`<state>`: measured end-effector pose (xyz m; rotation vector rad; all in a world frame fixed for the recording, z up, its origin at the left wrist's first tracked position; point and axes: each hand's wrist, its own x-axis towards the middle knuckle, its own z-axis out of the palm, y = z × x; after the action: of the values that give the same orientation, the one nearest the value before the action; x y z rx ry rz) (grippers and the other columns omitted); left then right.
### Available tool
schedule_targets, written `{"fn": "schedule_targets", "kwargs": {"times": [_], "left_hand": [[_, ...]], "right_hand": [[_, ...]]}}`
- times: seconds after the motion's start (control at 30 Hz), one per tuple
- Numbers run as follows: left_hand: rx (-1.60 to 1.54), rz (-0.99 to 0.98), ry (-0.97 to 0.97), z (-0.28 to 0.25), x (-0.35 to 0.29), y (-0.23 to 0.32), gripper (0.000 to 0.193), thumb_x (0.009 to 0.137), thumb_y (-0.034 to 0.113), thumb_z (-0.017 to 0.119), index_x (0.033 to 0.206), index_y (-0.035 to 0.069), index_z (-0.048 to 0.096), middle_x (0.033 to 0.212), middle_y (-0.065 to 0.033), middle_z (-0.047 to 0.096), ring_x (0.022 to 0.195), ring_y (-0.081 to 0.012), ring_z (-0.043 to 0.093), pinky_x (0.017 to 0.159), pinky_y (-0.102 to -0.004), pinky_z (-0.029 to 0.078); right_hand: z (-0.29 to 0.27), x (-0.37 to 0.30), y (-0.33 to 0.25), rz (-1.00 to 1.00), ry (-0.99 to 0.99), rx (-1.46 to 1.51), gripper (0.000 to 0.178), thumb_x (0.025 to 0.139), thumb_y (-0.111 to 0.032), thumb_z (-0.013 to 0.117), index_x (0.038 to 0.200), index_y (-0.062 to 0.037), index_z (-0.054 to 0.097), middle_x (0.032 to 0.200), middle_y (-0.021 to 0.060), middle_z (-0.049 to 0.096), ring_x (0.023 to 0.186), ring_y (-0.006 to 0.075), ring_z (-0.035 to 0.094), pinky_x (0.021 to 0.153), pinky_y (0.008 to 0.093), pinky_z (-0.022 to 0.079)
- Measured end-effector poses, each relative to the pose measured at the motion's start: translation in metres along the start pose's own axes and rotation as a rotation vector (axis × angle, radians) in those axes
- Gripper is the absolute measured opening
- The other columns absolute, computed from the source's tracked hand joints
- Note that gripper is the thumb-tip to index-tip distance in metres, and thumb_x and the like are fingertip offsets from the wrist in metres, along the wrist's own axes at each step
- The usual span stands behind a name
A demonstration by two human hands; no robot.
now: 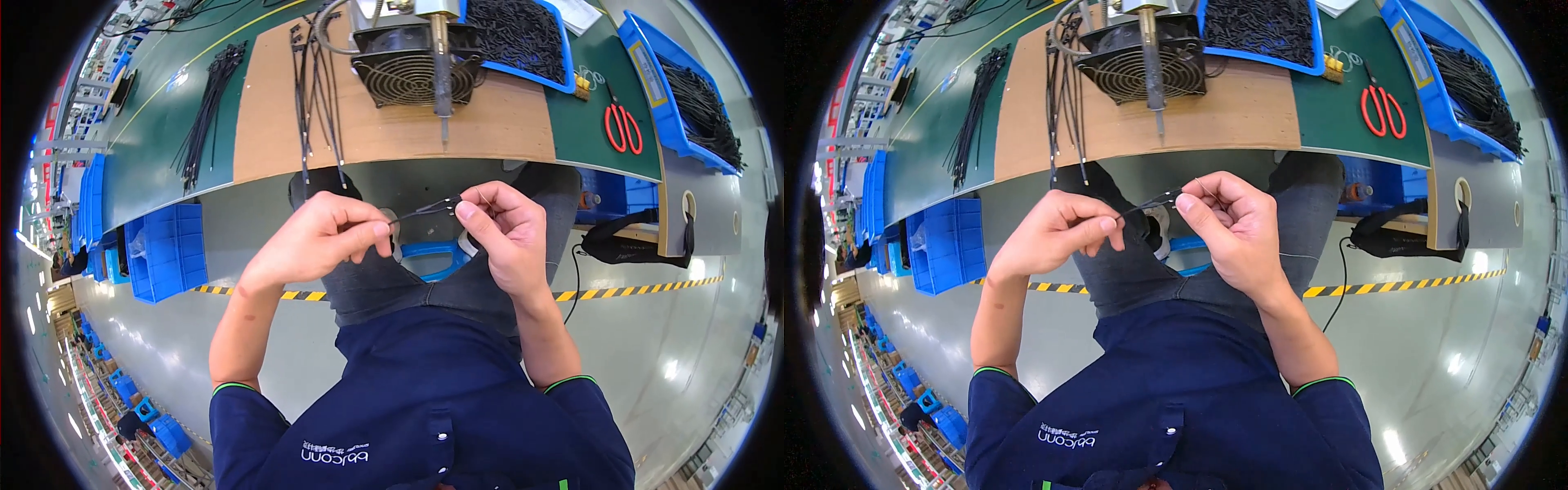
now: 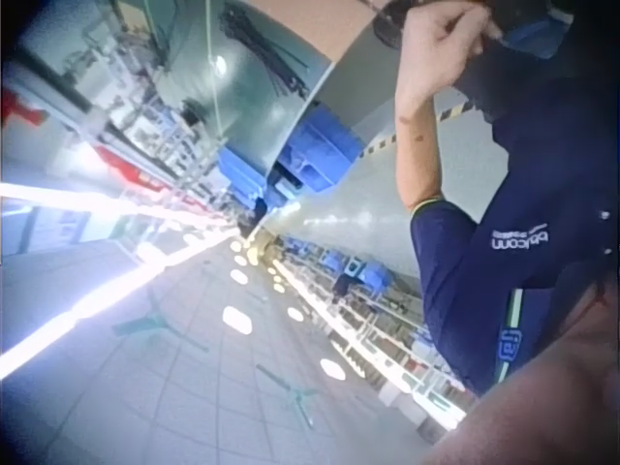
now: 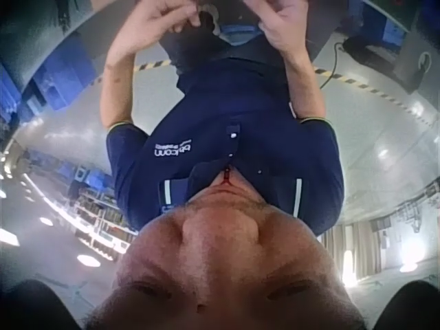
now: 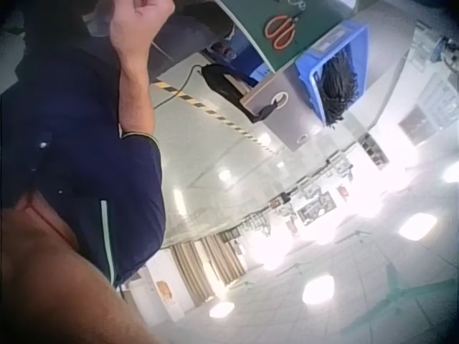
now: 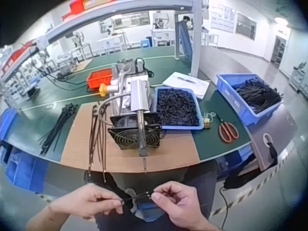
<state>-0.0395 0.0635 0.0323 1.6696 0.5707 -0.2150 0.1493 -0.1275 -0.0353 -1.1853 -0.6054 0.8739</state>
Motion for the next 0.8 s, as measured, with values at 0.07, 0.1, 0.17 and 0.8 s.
{"fn": "schedule_targets", "kwargs": {"times": [0.07,0.1,0.17,0.8], "left_hand": [[0.028,-0.03,0.042,-0.008,-0.006,-0.002,0.021,0.107,0.018,0.067,0.104,0.0,0.078,0.086,0.002,0.075,0.068,-0.0056,0.06,0.06,-0.0232,0.049],[0.056,-0.056,0.07,-0.013,-0.009,-0.002,0.02,0.106,0.017,0.068,0.103,0.0,0.078,0.086,0.002,0.075,0.069,-0.0057,0.062,0.06,-0.0233,0.049],[0.104,-0.03,0.224,-0.037,-0.016,-0.007,0.016,0.104,0.014,0.07,0.104,-0.001,0.076,0.084,-0.0001,0.073,0.072,-0.0067,0.067,0.059,-0.024,0.052],[0.677,-0.115,0.862,-0.274,0.157,-0.022,0.043,0.095,0.036,0.075,0.111,-0.005,0.079,0.112,-0.0239,0.079,0.105,-0.0394,0.077,0.094,-0.0418,0.059]], "right_hand": [[0.003,0.001,0.002,0.013,-0.025,0.0,0.012,0.101,-0.006,0.078,0.107,0.0033,0.072,0.088,-0.0036,0.067,0.075,-0.0009,0.053,0.066,0.0152,0.042],[0.004,0.0,0.002,0.027,0.0,-0.009,0.014,0.1,-0.007,0.078,0.107,0.0035,0.072,0.088,-0.0033,0.067,0.075,-0.0008,0.054,0.066,0.0152,0.043],[0.004,0.0,0.003,0.038,0.011,-0.011,0.015,0.1,-0.007,0.079,0.107,0.0037,0.072,0.088,-0.003,0.068,0.075,-0.0006,0.055,0.067,0.0152,0.044],[-0.015,-0.016,0.017,0.058,0.092,-0.074,0.012,0.1,-0.007,0.079,0.105,0.0016,0.072,0.087,-0.006,0.065,0.072,-0.0026,0.051,0.063,0.0149,0.04]]}}
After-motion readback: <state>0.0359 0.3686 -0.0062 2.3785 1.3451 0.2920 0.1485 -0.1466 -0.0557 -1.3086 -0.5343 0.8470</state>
